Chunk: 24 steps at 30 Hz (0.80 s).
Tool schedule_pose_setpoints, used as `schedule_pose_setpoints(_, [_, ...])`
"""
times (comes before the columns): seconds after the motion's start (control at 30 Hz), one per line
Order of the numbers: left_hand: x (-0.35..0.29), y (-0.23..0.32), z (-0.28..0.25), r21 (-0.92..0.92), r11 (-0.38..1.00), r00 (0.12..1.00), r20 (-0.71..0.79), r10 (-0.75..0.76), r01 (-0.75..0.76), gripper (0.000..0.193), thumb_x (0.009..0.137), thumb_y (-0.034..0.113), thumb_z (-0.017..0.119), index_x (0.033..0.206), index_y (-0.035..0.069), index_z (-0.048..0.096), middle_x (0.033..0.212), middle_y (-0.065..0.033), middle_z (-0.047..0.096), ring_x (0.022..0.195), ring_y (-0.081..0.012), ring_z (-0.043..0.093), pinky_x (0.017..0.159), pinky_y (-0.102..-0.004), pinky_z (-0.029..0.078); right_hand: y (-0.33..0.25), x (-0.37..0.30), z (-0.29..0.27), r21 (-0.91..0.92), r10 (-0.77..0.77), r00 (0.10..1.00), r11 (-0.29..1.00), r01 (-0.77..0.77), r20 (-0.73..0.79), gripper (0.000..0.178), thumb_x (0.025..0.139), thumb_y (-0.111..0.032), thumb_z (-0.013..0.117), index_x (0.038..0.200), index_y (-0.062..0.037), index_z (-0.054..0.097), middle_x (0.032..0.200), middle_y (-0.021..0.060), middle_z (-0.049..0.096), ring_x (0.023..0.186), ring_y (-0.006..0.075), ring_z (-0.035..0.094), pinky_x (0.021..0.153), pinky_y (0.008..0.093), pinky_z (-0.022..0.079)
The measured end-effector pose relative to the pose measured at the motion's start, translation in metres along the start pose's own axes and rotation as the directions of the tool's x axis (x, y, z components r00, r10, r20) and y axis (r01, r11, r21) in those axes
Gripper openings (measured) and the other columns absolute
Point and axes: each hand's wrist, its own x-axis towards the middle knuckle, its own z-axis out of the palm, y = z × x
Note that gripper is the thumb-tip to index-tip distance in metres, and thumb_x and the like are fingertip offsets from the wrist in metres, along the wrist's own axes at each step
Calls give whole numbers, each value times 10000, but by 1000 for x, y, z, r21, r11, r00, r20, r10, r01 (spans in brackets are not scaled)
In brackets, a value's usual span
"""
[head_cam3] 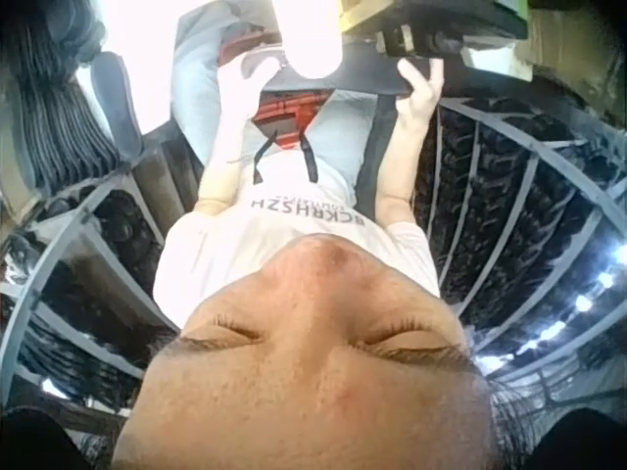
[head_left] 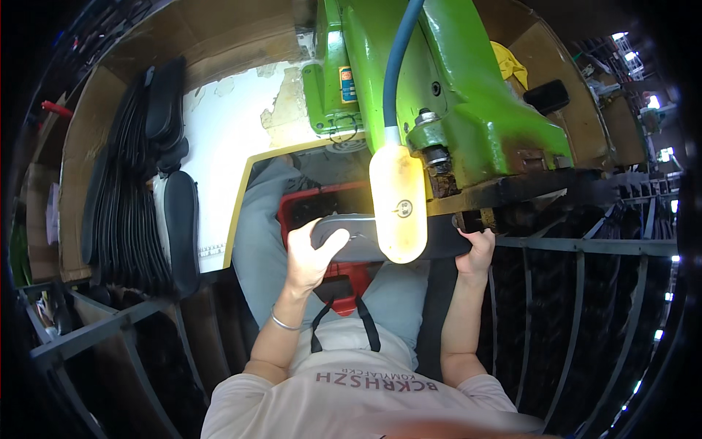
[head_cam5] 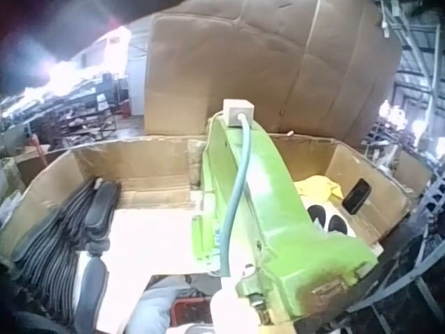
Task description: Buffing or processing shoe soles using a workstation machine.
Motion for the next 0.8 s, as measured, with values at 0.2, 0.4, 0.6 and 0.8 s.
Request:
schedule_pose_setpoints(0.2, [-6,4,19,-119,988,987,139,-81,98,243,865,10,560,1076,-109,528,953,-162,619,771,-220,649,649,-329,597,1,-4,-20,-73,-196,979,979,191,-59,551,597,90,555,1129,-30,477,1027,67,549,952,180,545,880,288,424])
schedule_pose_setpoints(0.4, [11,-47,83,-177,977,985,109,136,-115,343,818,186,659,1003,-92,579,882,-129,654,779,-151,630,692,-286,514,-36,0,-40,-24,-299,924,953,302,-236,401,746,66,601,1111,-57,488,962,89,573,882,207,583,808,316,488])
schedule_pose_setpoints(0.6, [10,-38,76,-134,984,990,64,128,-118,281,816,161,654,961,-76,610,858,-121,665,759,-136,621,705,-265,499,-41,12,-29,-23,-289,939,957,290,-187,394,728,81,592,1087,-48,496,975,95,579,887,205,589,796,322,494])
schedule_pose_setpoints(0.8, [2,1,38,-213,974,990,137,-44,73,210,850,26,596,1018,-101,581,886,-138,645,728,-185,647,619,-293,566,-9,21,-17,93,-216,973,970,223,-77,531,736,82,529,1253,5,439,1106,123,565,974,210,578,861,296,464])
